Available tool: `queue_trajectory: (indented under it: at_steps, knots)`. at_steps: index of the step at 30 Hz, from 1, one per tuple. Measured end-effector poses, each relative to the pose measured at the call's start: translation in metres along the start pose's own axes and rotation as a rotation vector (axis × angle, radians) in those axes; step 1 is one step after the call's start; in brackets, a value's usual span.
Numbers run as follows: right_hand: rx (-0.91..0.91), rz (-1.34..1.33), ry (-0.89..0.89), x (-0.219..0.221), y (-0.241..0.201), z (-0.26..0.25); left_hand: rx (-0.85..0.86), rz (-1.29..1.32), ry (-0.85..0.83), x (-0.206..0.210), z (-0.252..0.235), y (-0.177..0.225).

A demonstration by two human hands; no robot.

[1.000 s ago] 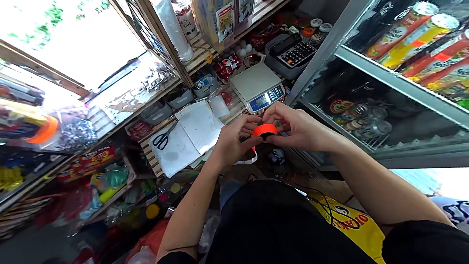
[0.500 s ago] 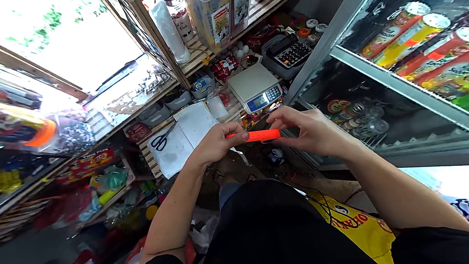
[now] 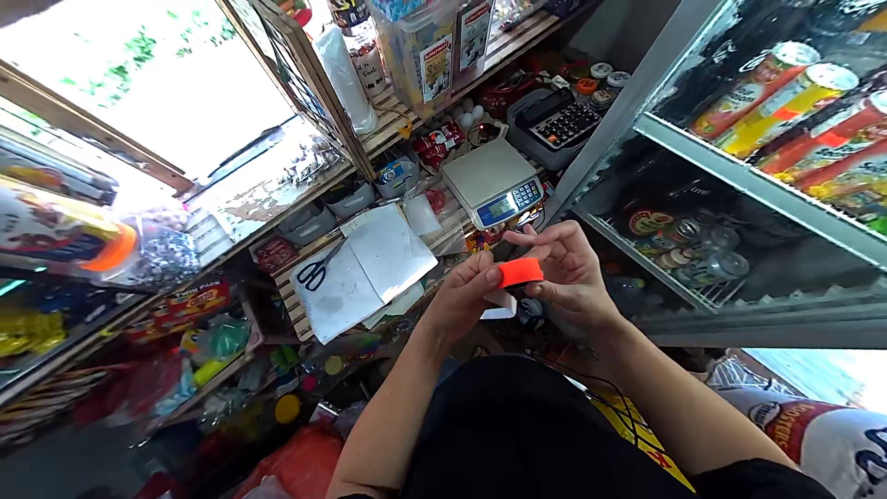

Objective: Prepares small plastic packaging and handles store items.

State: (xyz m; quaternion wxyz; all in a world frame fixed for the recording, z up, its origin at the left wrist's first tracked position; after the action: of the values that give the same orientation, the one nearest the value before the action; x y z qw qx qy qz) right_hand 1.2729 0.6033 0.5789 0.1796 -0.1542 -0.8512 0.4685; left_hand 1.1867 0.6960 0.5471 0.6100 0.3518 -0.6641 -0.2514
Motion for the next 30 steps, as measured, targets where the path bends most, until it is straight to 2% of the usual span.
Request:
queue_trajectory:
  at_steps: [4,7,9,12,16,19,21,24,26,28,30]
  knots:
    - [-0.094,0.569,-0.176,0.005,-0.012,0.002,-0.052,-0.550,0.190,-0.013,0.002,0.009]
    - [-0.164,0.673,-0.185,0.007,-0.014,0.007,-0.114,-0.780,0.228,-0.014,0.006,0.005]
    - [-0.168,0.616,-0.151,0.004,-0.018,0.008,-0.150,-0.747,0.153,-0.011,0.008,0.005]
    - [-0.143,0.462,-0.084,0.000,-0.025,0.008,-0.152,-0.522,0.019,-0.007,0.013,0.005]
    - [-0.166,0.082,-0.081,0.016,-0.024,0.009,-0.017,-0.144,-0.096,0.013,0.014,-0.004]
    - [-0.144,-0.067,-0.043,0.022,-0.017,0.010,0.073,0.023,-0.093,0.023,0.012,-0.006]
    - [-0.118,0.002,-0.056,0.021,-0.016,0.010,0.099,-0.047,-0.021,0.017,0.012,-0.001]
    - [-0.178,0.469,-0.141,0.018,-0.019,0.013,0.048,-0.325,0.135,0.002,0.019,0.005]
    - [-0.240,0.622,-0.152,0.020,-0.020,0.017,-0.028,-0.537,0.190,-0.001,0.024,0.003]
    - [-0.245,0.617,-0.153,0.022,-0.022,0.019,-0.069,-0.586,0.178,-0.001,0.028,0.002]
    - [-0.199,0.455,-0.148,0.022,-0.024,0.018,-0.064,-0.475,0.071,0.003,0.032,0.002]
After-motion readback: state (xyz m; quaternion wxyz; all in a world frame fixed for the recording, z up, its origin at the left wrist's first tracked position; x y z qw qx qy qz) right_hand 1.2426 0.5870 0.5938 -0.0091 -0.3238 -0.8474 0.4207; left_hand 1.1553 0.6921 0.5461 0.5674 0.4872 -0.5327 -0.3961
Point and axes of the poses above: each hand's wrist, its own z-axis away from the middle knuckle, its own x-axis out of the palm, y = z × x, the point moved 9 cm from there along -z, towards the middle knuckle, and after that the axes turned 2 degrees about -z, right-handed, at the moved point
